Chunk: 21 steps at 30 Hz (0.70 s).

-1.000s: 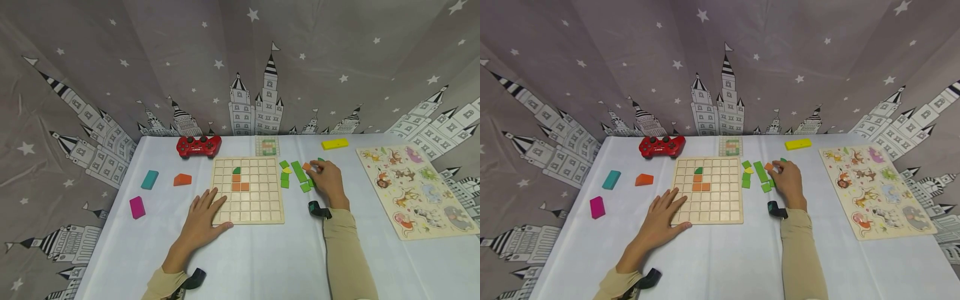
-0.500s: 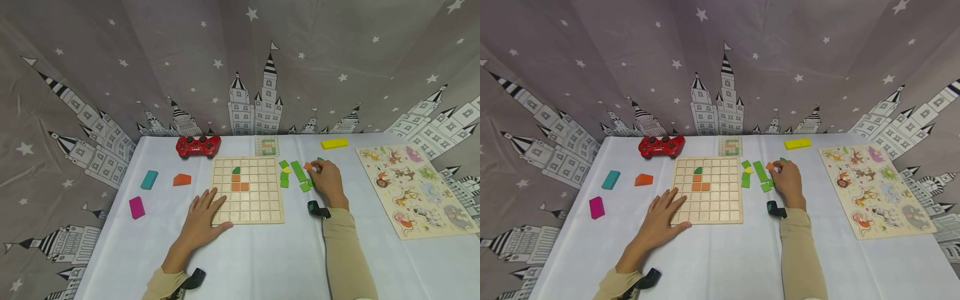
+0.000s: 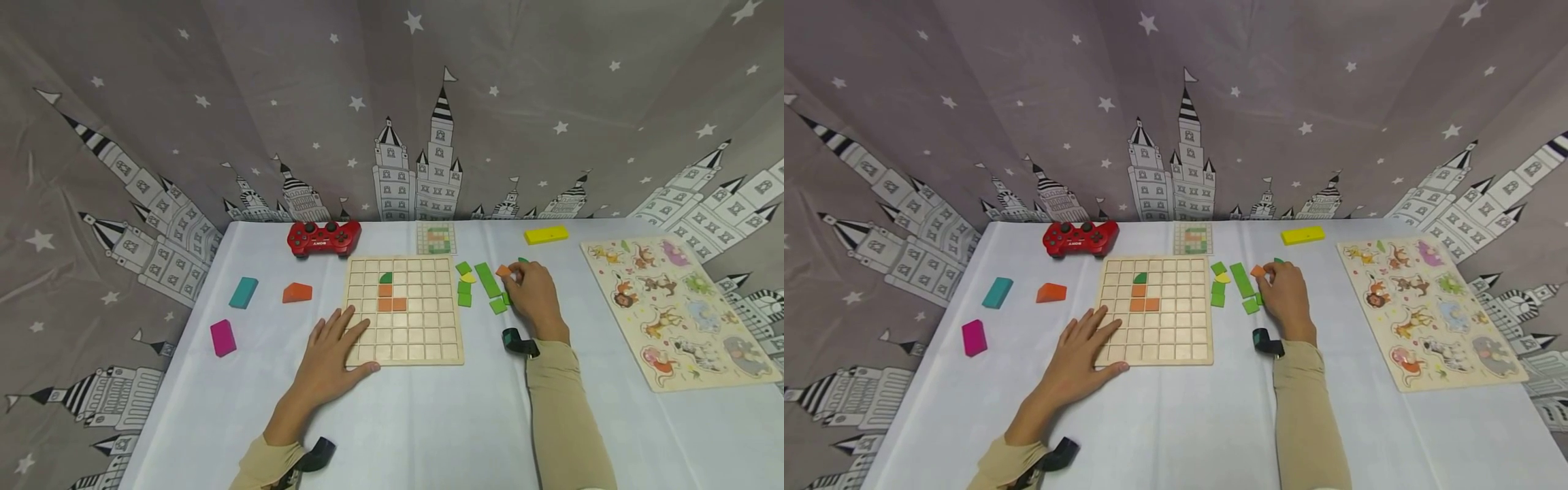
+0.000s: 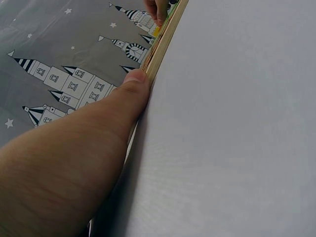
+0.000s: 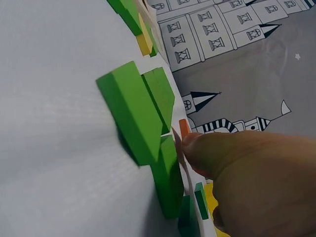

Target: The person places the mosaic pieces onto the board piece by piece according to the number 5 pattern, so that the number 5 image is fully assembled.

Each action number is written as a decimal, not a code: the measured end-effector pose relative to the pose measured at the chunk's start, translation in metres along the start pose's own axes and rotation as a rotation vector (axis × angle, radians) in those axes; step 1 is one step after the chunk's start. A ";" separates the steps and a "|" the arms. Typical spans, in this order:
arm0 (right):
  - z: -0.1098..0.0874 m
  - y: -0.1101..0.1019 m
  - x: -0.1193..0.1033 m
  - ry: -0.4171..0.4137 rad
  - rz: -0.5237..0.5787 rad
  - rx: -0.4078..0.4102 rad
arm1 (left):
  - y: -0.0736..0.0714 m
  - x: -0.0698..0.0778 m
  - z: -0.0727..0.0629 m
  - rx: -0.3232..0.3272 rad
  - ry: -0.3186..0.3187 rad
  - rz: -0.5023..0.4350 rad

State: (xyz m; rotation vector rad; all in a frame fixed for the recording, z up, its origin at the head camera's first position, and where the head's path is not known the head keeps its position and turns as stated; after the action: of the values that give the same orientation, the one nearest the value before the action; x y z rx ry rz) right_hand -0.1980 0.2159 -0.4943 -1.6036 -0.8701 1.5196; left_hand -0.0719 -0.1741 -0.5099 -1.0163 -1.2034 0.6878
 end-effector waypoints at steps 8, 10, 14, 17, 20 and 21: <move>-0.005 0.001 -0.004 -0.037 0.001 0.022 | 0.002 0.001 -0.001 0.005 0.005 -0.006; -0.007 0.002 -0.007 -0.069 -0.005 0.024 | 0.002 0.001 -0.001 0.004 0.004 -0.006; -0.012 0.008 -0.020 -0.133 -0.012 0.013 | 0.001 0.001 0.000 0.004 0.002 0.000; -0.017 0.013 -0.036 -0.196 0.007 -0.009 | 0.000 0.001 0.000 0.004 -0.001 -0.004; -0.021 0.019 -0.052 -0.263 0.033 -0.030 | -0.001 0.001 0.000 0.002 -0.001 -0.007; -0.023 0.021 -0.058 -0.283 0.036 -0.039 | -0.001 0.001 0.000 0.001 -0.001 -0.008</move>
State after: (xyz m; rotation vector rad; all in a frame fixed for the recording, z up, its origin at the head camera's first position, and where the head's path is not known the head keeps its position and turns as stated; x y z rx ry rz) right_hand -0.1791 0.1537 -0.4839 -1.4596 -1.0335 1.7939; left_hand -0.0719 -0.1738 -0.5083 -1.0095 -1.2077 0.6825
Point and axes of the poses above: each hand's wrist, its own z-axis towards the middle knuckle, its own y-axis out of the palm, x = y × z, the point moved 1 cm from there along z, towards the middle knuckle, and after that the axes turned 2 degrees about -z, right-handed, at the moved point
